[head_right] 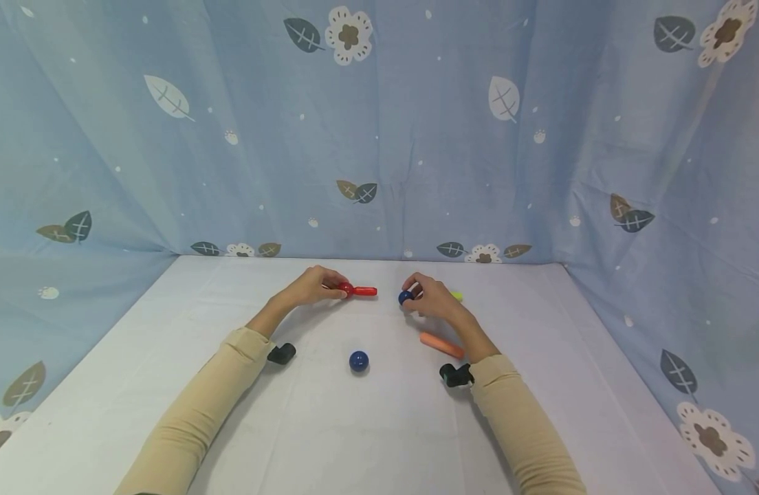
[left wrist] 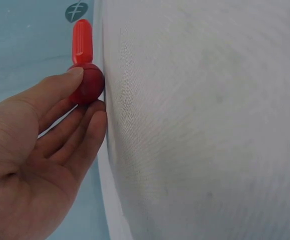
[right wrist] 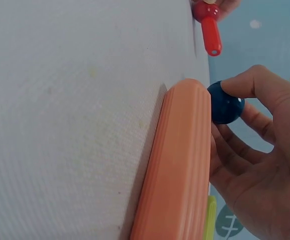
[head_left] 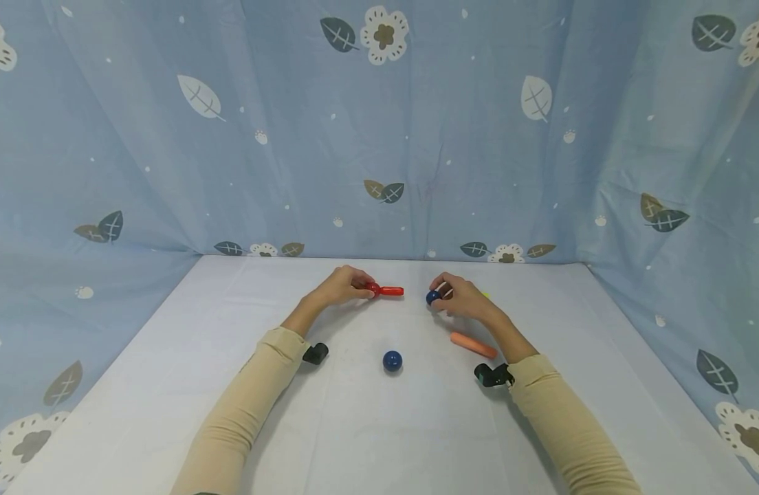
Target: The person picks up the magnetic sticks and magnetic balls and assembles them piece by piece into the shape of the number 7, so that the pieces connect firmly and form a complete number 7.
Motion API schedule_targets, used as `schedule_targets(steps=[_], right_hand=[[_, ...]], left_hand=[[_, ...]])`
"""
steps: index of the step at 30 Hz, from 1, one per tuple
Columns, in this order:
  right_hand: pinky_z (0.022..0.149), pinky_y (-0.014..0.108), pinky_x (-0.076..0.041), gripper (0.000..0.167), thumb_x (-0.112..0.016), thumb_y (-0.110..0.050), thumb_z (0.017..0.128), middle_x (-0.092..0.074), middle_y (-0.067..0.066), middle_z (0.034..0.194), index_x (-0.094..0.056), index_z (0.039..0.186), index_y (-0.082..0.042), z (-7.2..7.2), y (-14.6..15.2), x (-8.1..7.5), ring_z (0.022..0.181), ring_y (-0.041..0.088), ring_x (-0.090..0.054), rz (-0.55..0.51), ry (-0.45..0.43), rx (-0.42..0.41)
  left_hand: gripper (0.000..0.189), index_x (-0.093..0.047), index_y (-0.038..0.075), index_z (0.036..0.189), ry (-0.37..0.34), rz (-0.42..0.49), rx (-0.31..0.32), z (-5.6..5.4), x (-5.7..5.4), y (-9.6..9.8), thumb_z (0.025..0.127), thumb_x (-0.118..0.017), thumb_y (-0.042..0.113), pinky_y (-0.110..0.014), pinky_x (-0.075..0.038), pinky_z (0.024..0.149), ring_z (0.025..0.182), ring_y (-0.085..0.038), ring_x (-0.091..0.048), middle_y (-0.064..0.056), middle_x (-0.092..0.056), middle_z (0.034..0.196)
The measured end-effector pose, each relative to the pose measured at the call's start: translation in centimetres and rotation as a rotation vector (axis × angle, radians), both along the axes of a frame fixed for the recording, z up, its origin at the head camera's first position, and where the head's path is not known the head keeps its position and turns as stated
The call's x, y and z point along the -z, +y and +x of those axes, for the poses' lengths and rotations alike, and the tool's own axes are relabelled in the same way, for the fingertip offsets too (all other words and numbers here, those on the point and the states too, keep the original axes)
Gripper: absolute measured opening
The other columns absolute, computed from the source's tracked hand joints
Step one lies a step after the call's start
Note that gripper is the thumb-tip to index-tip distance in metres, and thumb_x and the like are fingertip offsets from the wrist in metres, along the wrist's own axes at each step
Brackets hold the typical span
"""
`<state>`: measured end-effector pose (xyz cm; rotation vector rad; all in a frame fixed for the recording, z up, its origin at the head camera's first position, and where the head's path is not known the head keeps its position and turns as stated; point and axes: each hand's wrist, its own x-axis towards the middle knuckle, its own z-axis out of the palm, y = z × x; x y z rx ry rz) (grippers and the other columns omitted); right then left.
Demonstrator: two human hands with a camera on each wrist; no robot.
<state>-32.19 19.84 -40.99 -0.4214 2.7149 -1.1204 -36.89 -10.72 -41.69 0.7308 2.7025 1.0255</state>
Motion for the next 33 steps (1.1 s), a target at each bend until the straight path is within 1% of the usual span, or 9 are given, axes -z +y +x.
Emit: schedule_targets(steps=[10,15,18,25,29,33], right_hand=[[0.071,0.03,-0.057,0.039,-0.067,-0.018,0.09,-0.062,0.015,0.117,-0.054,0.126,-0.009,-0.22,0.25,0.42,0.095,0.024,-0.062,0.001,0.01,-0.001],[0.071,0.03,-0.056,0.042,-0.068,-0.017,0.09,-0.061,0.017,0.117,-0.052,0.127,-0.006,-0.19,0.27,0.33,0.094,0.024,-0.062,0.0,0.009,0.001],[0.071,0.03,-0.056,0.042,-0.068,-0.016,0.089,-0.06,0.018,0.116,-0.051,0.126,-0.005,-0.23,0.22,0.28,0.092,0.023,-0.062,-0.001,0.01,0.005],[0.072,0.028,-0.055,0.039,-0.07,-0.017,0.088,-0.061,0.016,0.118,-0.051,0.121,-0.009,-0.53,0.03,0.44,0.085,0.021,-0.063,0.005,0.0,0.03],[0.071,0.028,-0.055,0.038,-0.07,-0.017,0.088,-0.061,0.016,0.119,-0.052,0.12,-0.009,-0.63,-0.05,0.45,0.083,0.021,-0.063,-0.001,-0.008,0.025],[0.071,0.028,-0.055,0.037,-0.071,-0.017,0.088,-0.061,0.016,0.119,-0.052,0.12,-0.009,-0.69,-0.15,0.31,0.083,0.021,-0.063,-0.006,-0.016,0.019]], left_hand=[[0.034,-0.068,0.005,0.121,0.006,0.011,0.01,0.01,0.16,-0.03,0.089,-0.073,0.017,-0.037,-0.055,0.095,0.104,-0.022,-0.068,-0.011,-0.072,0.115],[0.034,-0.068,0.006,0.121,-0.002,0.011,0.002,0.06,0.13,-0.03,0.089,-0.072,0.017,-0.037,-0.054,0.095,0.102,-0.021,-0.068,-0.01,-0.072,0.115],[0.033,-0.068,0.006,0.121,-0.008,0.011,-0.004,0.16,0.02,-0.01,0.089,-0.072,0.017,-0.037,-0.054,0.095,0.102,-0.021,-0.068,-0.01,-0.072,0.115],[0.033,-0.068,0.006,0.121,-0.006,0.015,0.002,0.23,-0.14,0.0,0.089,-0.072,0.016,-0.036,-0.055,0.094,0.101,-0.02,-0.068,-0.01,-0.073,0.115],[0.033,-0.068,0.005,0.12,0.0,0.016,0.007,0.18,-0.14,0.01,0.089,-0.072,0.016,-0.036,-0.055,0.094,0.101,-0.021,-0.068,-0.011,-0.073,0.114],[0.033,-0.069,0.005,0.12,-0.005,0.014,-0.002,0.2,-0.2,0.06,0.089,-0.073,0.016,-0.037,-0.055,0.094,0.102,-0.021,-0.068,-0.01,-0.073,0.114]])
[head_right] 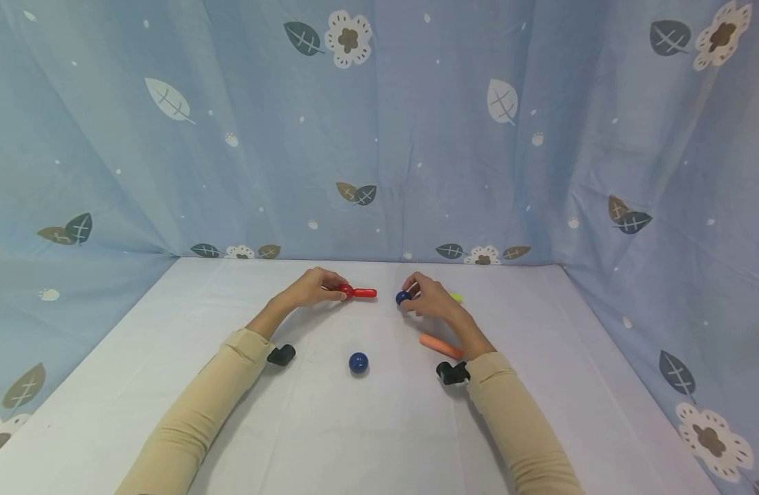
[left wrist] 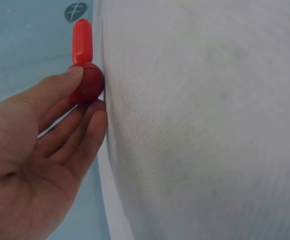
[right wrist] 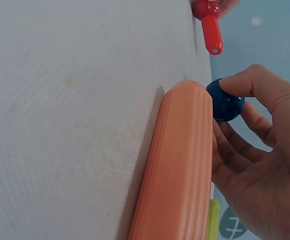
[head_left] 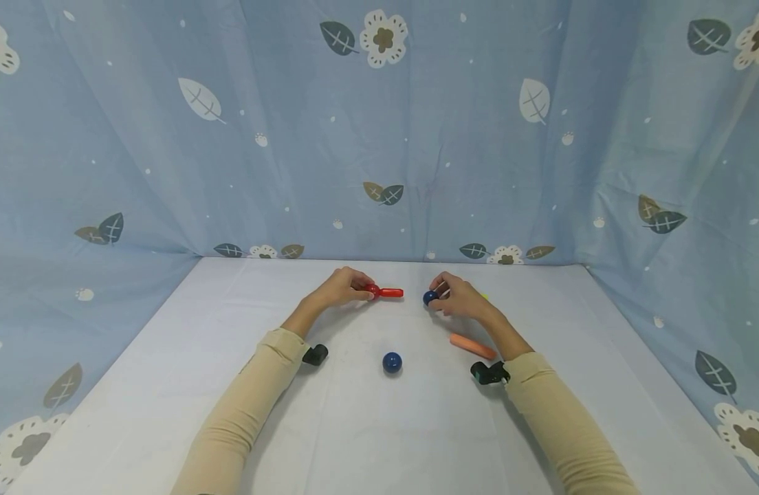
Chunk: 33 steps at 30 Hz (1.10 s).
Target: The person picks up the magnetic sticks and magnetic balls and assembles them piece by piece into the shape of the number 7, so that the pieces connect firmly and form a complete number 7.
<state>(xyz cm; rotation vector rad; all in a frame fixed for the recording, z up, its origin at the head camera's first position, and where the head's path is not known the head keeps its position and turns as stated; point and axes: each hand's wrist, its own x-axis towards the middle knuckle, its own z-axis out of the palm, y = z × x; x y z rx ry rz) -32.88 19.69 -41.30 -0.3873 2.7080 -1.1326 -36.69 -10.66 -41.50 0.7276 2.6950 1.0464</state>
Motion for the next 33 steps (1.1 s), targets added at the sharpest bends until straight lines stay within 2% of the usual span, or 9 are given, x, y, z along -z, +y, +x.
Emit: schedule_targets(steps=[21,33], right_hand=[[0.07,0.028,-0.056,0.035,-0.072,-0.015,0.086,-0.062,0.016,0.117,-0.054,0.116,-0.009,-0.56,-0.76,-0.05,0.089,0.022,-0.062,0.019,0.018,-0.04],[0.07,0.028,-0.056,0.036,-0.072,-0.015,0.086,-0.062,0.016,0.118,-0.054,0.116,-0.009,-0.93,-0.95,-0.06,0.095,0.024,-0.061,0.01,0.015,-0.059]], left_hand=[[0.033,-0.069,0.005,0.12,0.002,-0.006,0.009,0.13,0.02,-0.04,0.089,-0.073,0.016,-0.038,-0.054,0.096,0.105,-0.023,-0.069,-0.011,-0.073,0.115],[0.032,-0.069,0.004,0.119,0.042,-0.006,0.035,0.08,-0.08,-0.12,0.089,-0.072,0.017,-0.035,-0.055,0.091,0.103,-0.02,-0.069,-0.011,-0.073,0.113]])
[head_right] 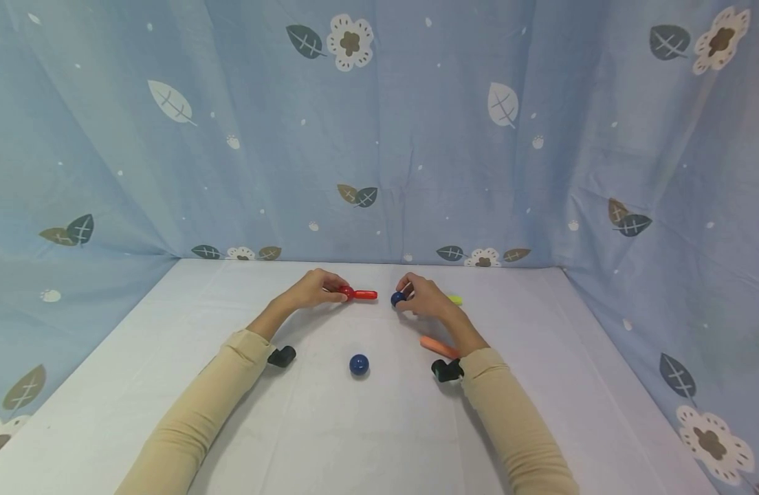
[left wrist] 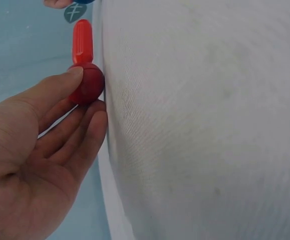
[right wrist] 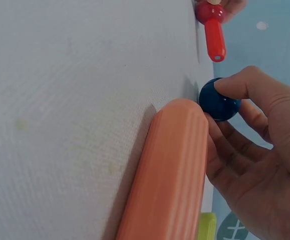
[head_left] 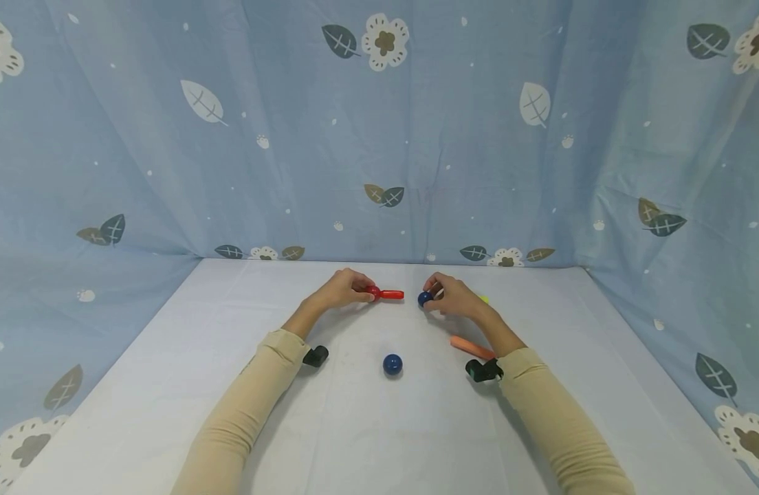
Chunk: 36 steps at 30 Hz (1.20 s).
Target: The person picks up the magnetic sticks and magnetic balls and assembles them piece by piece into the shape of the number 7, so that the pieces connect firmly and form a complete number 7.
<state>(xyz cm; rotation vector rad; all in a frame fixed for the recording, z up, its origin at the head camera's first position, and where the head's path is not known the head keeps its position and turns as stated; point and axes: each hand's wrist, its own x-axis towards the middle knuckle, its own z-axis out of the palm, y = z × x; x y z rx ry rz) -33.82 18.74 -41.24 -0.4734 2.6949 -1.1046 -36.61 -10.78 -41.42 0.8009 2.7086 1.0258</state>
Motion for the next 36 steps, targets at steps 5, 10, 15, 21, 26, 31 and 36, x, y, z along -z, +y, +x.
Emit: schedule_targets(steps=[5,10,15,21,26,31,36], right_hand=[[0.071,0.029,-0.056,0.035,-0.072,-0.015,0.086,-0.062,0.016,0.118,-0.055,0.116,-0.009,-0.06,-0.06,-0.02,0.096,0.024,-0.061,0.007,0.0,0.001],[0.073,0.029,-0.057,0.034,-0.072,-0.016,0.087,-0.062,0.015,0.119,-0.055,0.116,-0.01,-0.11,-0.17,0.23,0.098,0.024,-0.06,0.01,-0.007,0.012],[0.073,0.029,-0.057,0.035,-0.072,-0.016,0.087,-0.062,0.015,0.119,-0.056,0.117,-0.01,-0.17,-0.28,0.25,0.097,0.024,-0.06,0.012,-0.006,0.015],[0.076,0.03,-0.057,0.035,-0.072,-0.018,0.088,-0.063,0.012,0.119,-0.056,0.118,-0.012,-0.24,-0.48,0.17,0.099,0.024,-0.062,0.012,-0.002,0.012],[0.076,0.03,-0.058,0.034,-0.072,-0.017,0.088,-0.063,0.012,0.12,-0.057,0.118,-0.012,-0.33,-0.59,0.1,0.1,0.024,-0.062,0.005,0.001,-0.002],[0.075,0.029,-0.057,0.034,-0.072,-0.017,0.088,-0.062,0.012,0.12,-0.057,0.118,-0.012,-0.43,-0.65,0.05,0.099,0.023,-0.063,-0.008,-0.001,-0.019],[0.075,0.029,-0.057,0.033,-0.071,-0.015,0.088,-0.062,0.012,0.12,-0.057,0.118,-0.012,-0.62,-0.74,0.17,0.099,0.022,-0.063,-0.019,0.001,-0.028]], left_hand=[[0.033,-0.069,0.005,0.119,-0.011,-0.001,-0.007,-0.02,0.05,0.03,0.089,-0.072,0.017,-0.035,-0.055,0.091,0.102,-0.02,-0.068,-0.01,-0.073,0.113],[0.033,-0.069,0.005,0.119,-0.025,0.002,-0.014,-0.21,0.35,0.03,0.089,-0.072,0.017,-0.034,-0.055,0.091,0.101,-0.019,-0.068,-0.01,-0.073,0.113],[0.032,-0.069,0.005,0.119,-0.023,0.004,-0.014,-0.23,0.39,0.05,0.089,-0.073,0.017,-0.034,-0.055,0.091,0.101,-0.019,-0.068,-0.01,-0.073,0.113],[0.032,-0.069,0.005,0.119,-0.015,0.002,-0.016,0.01,0.08,0.1,0.089,-0.072,0.017,-0.035,-0.054,0.092,0.101,-0.019,-0.068,-0.01,-0.073,0.113],[0.033,-0.069,0.006,0.12,-0.032,0.006,-0.025,0.06,0.02,0.14,0.089,-0.072,0.017,-0.036,-0.054,0.094,0.103,-0.02,-0.067,-0.009,-0.073,0.115],[0.033,-0.068,0.004,0.12,-0.019,0.006,-0.018,0.07,0.02,0.14,0.09,-0.072,0.017,-0.037,-0.054,0.094,0.105,-0.021,-0.068,-0.011,-0.072,0.115],[0.033,-0.068,0.004,0.12,-0.013,0.003,-0.016,0.01,0.08,0.11,0.09,-0.072,0.017,-0.037,-0.054,0.094,0.106,-0.022,-0.068,-0.011,-0.072,0.115]])
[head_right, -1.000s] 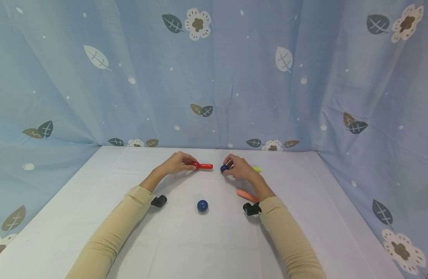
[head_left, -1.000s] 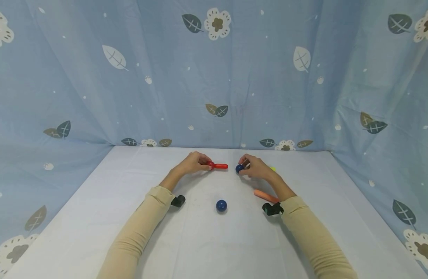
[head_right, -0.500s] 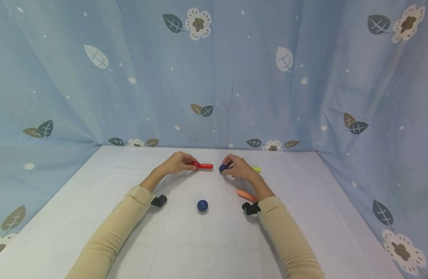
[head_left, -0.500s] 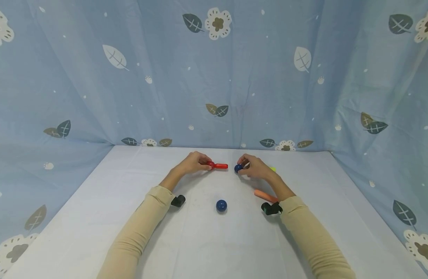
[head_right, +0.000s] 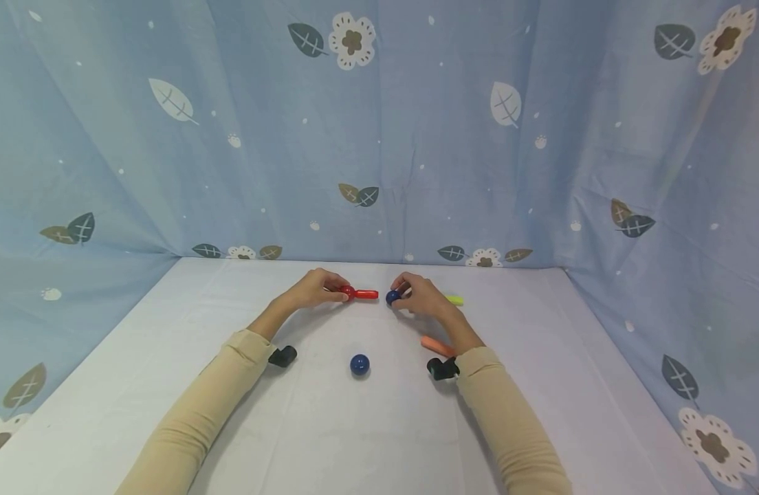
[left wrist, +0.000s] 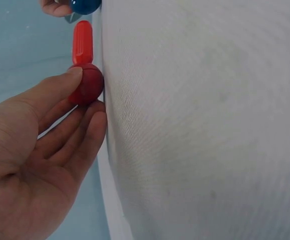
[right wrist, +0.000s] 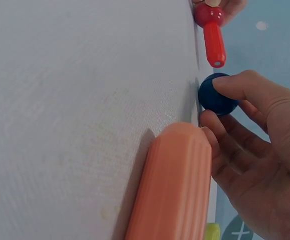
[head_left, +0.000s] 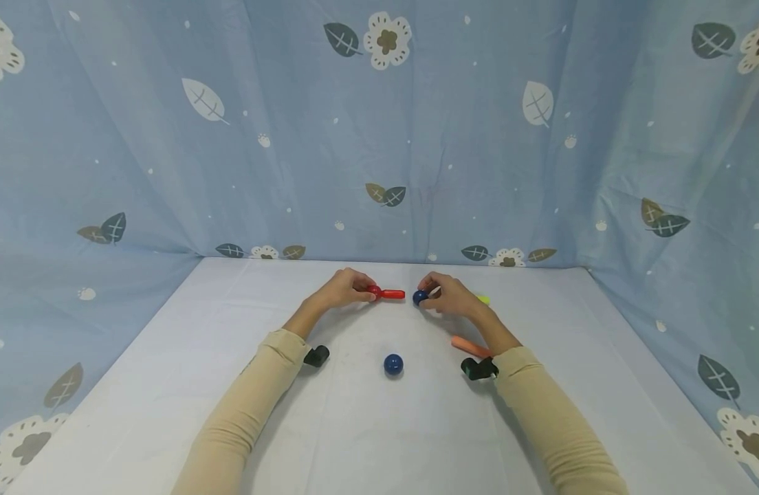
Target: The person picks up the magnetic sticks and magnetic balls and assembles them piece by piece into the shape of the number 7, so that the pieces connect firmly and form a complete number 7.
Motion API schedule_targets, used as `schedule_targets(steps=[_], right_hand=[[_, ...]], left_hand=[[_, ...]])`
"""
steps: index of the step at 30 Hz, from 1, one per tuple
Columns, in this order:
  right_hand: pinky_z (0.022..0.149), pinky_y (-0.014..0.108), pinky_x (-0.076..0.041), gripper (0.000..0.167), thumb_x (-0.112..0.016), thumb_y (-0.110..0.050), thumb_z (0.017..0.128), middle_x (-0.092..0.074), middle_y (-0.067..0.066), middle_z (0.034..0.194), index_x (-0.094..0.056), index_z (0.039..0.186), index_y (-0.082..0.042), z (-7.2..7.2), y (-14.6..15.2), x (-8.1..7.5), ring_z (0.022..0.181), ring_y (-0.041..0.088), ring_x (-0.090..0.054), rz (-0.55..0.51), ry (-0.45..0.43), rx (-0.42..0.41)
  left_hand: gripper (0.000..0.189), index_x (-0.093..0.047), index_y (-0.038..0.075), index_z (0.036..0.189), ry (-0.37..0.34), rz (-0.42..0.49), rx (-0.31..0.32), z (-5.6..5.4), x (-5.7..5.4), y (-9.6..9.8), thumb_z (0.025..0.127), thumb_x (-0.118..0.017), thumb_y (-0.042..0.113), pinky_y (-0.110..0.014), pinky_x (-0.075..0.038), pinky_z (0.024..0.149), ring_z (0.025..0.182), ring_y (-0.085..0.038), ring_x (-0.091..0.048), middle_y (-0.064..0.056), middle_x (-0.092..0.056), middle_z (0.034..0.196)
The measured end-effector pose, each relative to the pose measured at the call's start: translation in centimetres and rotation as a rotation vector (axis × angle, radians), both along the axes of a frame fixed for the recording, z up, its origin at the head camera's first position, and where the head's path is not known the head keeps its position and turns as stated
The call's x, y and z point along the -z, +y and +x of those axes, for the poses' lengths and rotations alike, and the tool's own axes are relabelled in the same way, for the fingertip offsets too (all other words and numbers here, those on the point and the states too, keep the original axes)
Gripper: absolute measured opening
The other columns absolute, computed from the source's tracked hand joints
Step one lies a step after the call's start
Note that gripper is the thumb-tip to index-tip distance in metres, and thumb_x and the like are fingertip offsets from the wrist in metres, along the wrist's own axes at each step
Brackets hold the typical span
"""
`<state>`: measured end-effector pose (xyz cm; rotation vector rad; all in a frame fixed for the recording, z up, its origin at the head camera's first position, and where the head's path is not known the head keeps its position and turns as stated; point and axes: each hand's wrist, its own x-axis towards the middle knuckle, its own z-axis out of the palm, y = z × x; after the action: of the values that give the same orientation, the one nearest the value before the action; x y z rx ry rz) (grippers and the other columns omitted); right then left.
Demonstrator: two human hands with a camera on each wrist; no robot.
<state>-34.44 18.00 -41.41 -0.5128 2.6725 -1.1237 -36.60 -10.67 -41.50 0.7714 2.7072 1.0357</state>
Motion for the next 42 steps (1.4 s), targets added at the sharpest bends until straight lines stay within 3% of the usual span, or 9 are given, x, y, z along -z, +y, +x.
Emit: schedule_targets(steps=[42], right_hand=[[0.077,0.03,-0.057,0.031,-0.071,-0.013,0.088,-0.062,0.008,0.119,-0.06,0.117,-0.014,-0.7,-1.1,0.1,0.098,0.023,-0.063,-0.017,-0.006,-0.012]], left_hand=[[0.033,-0.069,0.006,0.119,-0.009,-0.007,-0.011,-0.2,0.2,0.0,0.089,-0.072,0.018,-0.034,-0.055,0.09,0.1,-0.019,-0.068,-0.009,-0.073,0.113]])
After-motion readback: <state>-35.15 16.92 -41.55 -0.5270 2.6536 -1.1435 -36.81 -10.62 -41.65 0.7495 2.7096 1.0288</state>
